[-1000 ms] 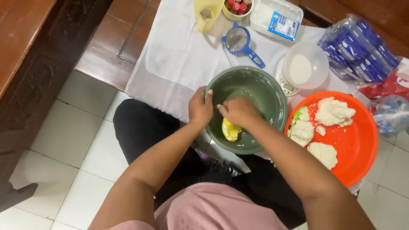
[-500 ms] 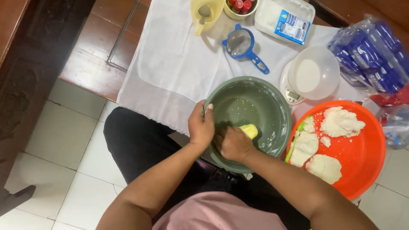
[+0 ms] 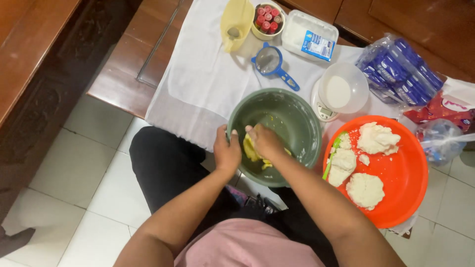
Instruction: Kneading yellow dough in a green bowl on a low table
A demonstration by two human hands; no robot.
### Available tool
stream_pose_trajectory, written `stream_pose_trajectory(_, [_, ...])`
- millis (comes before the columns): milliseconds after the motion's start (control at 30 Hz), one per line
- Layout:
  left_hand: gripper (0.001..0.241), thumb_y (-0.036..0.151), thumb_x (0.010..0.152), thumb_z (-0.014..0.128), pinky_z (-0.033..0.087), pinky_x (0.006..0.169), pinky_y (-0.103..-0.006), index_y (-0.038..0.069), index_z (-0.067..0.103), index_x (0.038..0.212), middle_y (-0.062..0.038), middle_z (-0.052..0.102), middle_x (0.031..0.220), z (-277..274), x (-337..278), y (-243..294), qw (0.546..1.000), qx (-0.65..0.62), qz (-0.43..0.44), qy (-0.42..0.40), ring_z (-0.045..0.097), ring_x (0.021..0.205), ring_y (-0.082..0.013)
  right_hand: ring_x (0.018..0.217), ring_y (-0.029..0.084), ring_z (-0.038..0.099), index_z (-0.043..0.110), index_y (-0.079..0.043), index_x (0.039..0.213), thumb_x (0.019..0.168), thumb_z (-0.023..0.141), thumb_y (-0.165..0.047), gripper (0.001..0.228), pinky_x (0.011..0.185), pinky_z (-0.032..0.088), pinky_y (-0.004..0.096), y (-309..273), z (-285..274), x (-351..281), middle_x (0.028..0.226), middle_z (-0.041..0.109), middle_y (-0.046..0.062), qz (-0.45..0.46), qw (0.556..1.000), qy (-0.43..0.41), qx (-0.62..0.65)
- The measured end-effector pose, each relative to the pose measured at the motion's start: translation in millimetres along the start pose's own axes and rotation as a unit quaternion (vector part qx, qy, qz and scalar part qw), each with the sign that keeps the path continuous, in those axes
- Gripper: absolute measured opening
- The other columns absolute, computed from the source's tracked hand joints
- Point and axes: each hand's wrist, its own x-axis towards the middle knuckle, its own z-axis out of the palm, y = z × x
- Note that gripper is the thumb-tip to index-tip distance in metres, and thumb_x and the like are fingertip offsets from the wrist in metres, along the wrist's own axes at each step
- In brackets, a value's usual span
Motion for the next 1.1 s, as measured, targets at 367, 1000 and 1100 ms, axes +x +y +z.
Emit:
stream_pose_trajectory(367, [0.024, 0.025, 0.101, 0.058, 0.054, 0.086, -0.0516, 0.012, 0.065, 0.12, -0.021, 0.07, 0.098, -8, 15, 18, 1.0, -0.006, -0.005, 0.028, 0.068, 0.103, -0.0431, 0.117, 0.046, 0.062, 0.06, -0.006, 0.137, 0.1, 0.055, -0.017, 0.038, 0.101, 0.051, 0.051, -32, 3, -29, 0.119, 0.062, 0.024, -0.23, 0.959, 0.138, 0.093])
stream_pose_trajectory(1000, [0.028, 0.026, 0.104, 0.053, 0.053, 0.09, -0.0576, 0.008, 0.061, 0.123, -0.024, 0.069, 0.102, -10, 31, 7, 0.998, 0.036, 0.044, -0.016, 0.066, 0.105, -0.0475, 0.111, 0.031, 0.069, 0.065, -0.033, 0.105, 0.099, 0.032, -0.056, 0.04, 0.097, 0.052, 0.045, 22, 59, 71, 0.104, 0.075, 0.006, -0.028, 0.994, 0.017, 0.105])
stream_pose_trajectory(1100, [0.027, 0.026, 0.103, 0.053, 0.055, 0.09, -0.0547, 0.01, 0.063, 0.122, -0.02, 0.07, 0.101, -14, 24, 20, 0.997, 0.043, 0.045, -0.041, 0.068, 0.105, -0.0448, 0.093, 0.031, 0.074, 0.075, -0.022, 0.075, 0.104, 0.041, -0.065, 0.062, 0.085, 0.055, 0.044, 7, -21, 45, 0.077, 0.074, 0.006, 0.057, 0.992, 0.064, 0.09])
